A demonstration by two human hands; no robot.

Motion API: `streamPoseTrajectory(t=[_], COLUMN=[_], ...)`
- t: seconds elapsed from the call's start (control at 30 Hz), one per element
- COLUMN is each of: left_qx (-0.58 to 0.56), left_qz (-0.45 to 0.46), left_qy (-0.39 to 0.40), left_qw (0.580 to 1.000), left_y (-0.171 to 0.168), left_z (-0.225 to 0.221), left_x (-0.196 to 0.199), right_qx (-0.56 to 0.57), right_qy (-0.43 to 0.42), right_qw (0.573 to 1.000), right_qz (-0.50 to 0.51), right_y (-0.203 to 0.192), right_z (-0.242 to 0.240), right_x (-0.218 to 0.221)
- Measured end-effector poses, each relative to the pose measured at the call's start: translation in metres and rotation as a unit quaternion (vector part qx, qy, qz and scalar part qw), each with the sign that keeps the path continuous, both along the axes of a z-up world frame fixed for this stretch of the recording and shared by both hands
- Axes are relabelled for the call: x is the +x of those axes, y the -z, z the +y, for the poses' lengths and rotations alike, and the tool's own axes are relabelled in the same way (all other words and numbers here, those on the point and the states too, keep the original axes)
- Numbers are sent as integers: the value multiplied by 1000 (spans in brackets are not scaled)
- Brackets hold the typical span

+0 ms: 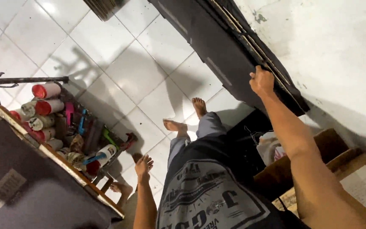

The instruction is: A person picks up freshly screen-printed fabric panels from a manual press and stacks them against a wall, occasionally wiping the press.

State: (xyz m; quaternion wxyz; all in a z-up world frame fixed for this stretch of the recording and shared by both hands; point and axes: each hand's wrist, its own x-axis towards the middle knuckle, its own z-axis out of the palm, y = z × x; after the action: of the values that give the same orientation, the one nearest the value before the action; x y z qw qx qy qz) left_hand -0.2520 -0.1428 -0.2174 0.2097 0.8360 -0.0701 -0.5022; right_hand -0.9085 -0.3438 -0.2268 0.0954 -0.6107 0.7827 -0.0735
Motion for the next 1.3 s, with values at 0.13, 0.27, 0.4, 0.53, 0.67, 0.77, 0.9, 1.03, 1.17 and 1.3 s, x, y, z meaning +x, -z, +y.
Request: streamPoseTrajectory(t=[0.13,0.27,0.4,0.53,0.67,0.77,0.9,1.03,1.17,1.3], left_qx=[-13,-14,-12,6,51,64,51,64,75,67], left_qz=[2,5,5,2,4,6,7,-5,-3,-17], left_qy=[8,10,24,12,9,11,37,52,67,88], left_qw=[1000,1000,1000,1000,999,998,998,997,995,994], left_y=[-3,-7,-11,-44,-79,-59,-64,-80,-59,-56], left_z=[-8,-17,-24,-38,-52,-44,-42,-55,-64,-65], left_x=[-6,-10,-7,-12,-31,-29,-36,-47,-30,-18], right_qx=[-14,-24,-30,-33,-9,-20,-55,-82,-118,-163], right_qy=[36,68,64,71,86,101,135,157,160,134], right_qw=[999,997,997,996,995,993,987,983,980,977], right_qz=[14,14,17,36,42,54,69,43,26,25], right_y=[-3,-23,2,7,4,-1,-8,-12,-3,7], right_z=[4,-3,-1,-1,-2,-4,-2,-5,-9,-1], right_x=[-1,10,0,0,2,8,20,27,24,22])
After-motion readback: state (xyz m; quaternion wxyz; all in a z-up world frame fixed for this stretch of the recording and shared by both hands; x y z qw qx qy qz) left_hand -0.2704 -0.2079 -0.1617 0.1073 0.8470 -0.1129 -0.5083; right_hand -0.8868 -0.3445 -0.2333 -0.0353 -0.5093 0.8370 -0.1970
